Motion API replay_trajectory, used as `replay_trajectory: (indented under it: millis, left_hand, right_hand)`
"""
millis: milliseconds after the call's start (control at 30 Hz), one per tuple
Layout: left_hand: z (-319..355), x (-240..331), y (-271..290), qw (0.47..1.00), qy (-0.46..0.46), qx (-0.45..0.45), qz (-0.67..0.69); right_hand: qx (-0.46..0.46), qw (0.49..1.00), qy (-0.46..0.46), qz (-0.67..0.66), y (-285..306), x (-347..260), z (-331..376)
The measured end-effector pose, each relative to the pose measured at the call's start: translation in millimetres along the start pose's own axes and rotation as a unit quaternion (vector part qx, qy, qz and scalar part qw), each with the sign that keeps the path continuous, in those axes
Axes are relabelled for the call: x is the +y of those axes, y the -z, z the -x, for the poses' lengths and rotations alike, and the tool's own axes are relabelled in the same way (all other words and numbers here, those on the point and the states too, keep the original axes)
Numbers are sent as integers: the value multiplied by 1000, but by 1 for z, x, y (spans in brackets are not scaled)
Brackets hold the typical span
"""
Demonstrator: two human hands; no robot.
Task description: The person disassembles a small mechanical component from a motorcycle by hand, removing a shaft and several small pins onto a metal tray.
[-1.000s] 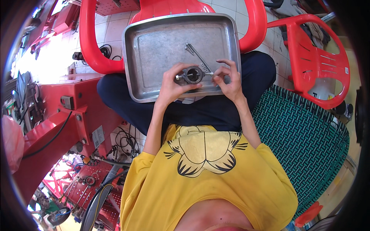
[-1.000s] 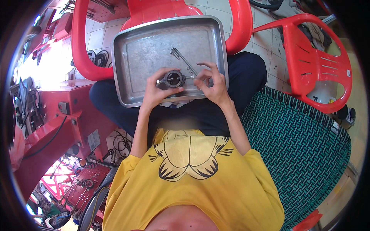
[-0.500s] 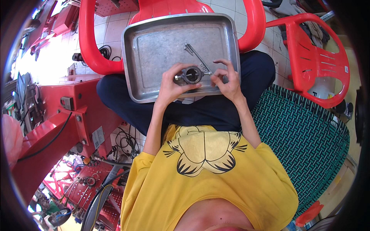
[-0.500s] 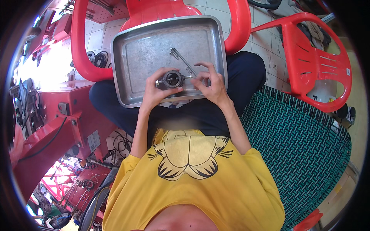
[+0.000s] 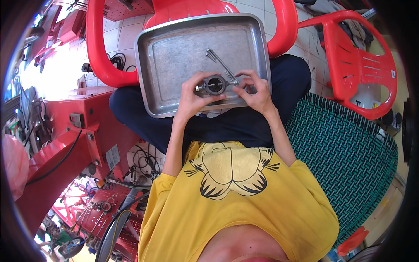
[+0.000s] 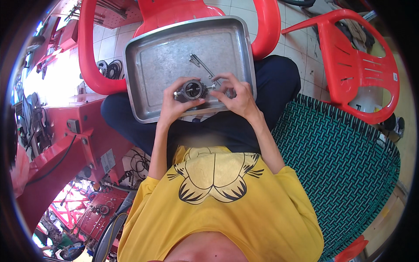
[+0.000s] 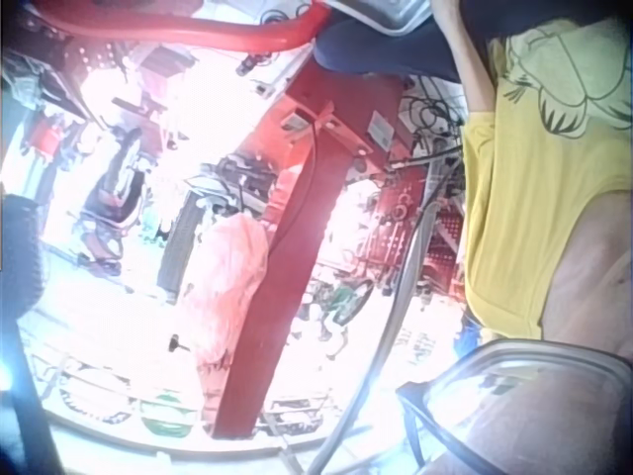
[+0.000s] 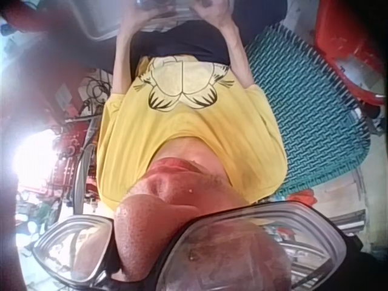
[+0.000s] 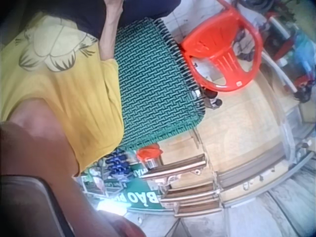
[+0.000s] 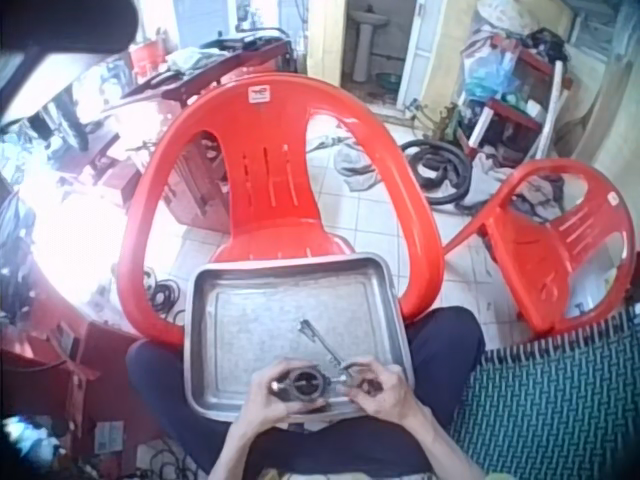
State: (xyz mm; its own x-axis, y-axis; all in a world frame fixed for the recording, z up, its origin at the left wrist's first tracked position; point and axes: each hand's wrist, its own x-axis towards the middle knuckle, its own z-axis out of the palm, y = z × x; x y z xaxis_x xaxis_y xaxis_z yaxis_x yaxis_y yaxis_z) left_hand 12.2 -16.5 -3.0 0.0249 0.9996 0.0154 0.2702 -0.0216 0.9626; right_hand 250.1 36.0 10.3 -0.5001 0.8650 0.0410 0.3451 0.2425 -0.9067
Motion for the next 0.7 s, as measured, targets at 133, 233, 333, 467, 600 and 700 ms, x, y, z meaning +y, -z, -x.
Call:
replay_trajectory:
  millis: [133, 233, 333, 467, 600, 700]
  left_hand:
    - [-1, 6, 2, 1000, 20, -14, -6]
    - [0, 4, 2, 1000, 26, -12, -3]
    - [1, 4, 2, 1000, 26, -10, -3]
    - [-1, 5, 1, 999, 29, -19, -8]
    - [1, 2, -1, 999, 35, -3, 36]
    - [-2, 3, -1, 1000, 3, 1, 9]
  right_hand:
    - [-13, 1000, 1, -25, 0, 14, 2]
    - [15, 997, 10, -77, -3, 8, 1]
    - [7, 997, -9, -73, -3, 6, 0]
    - [0, 998, -19, -53, -3, 15, 2]
    - [5, 999, 36, -19, -3, 7, -1]
    - [-12, 1000, -1, -20, -1, 13, 0]
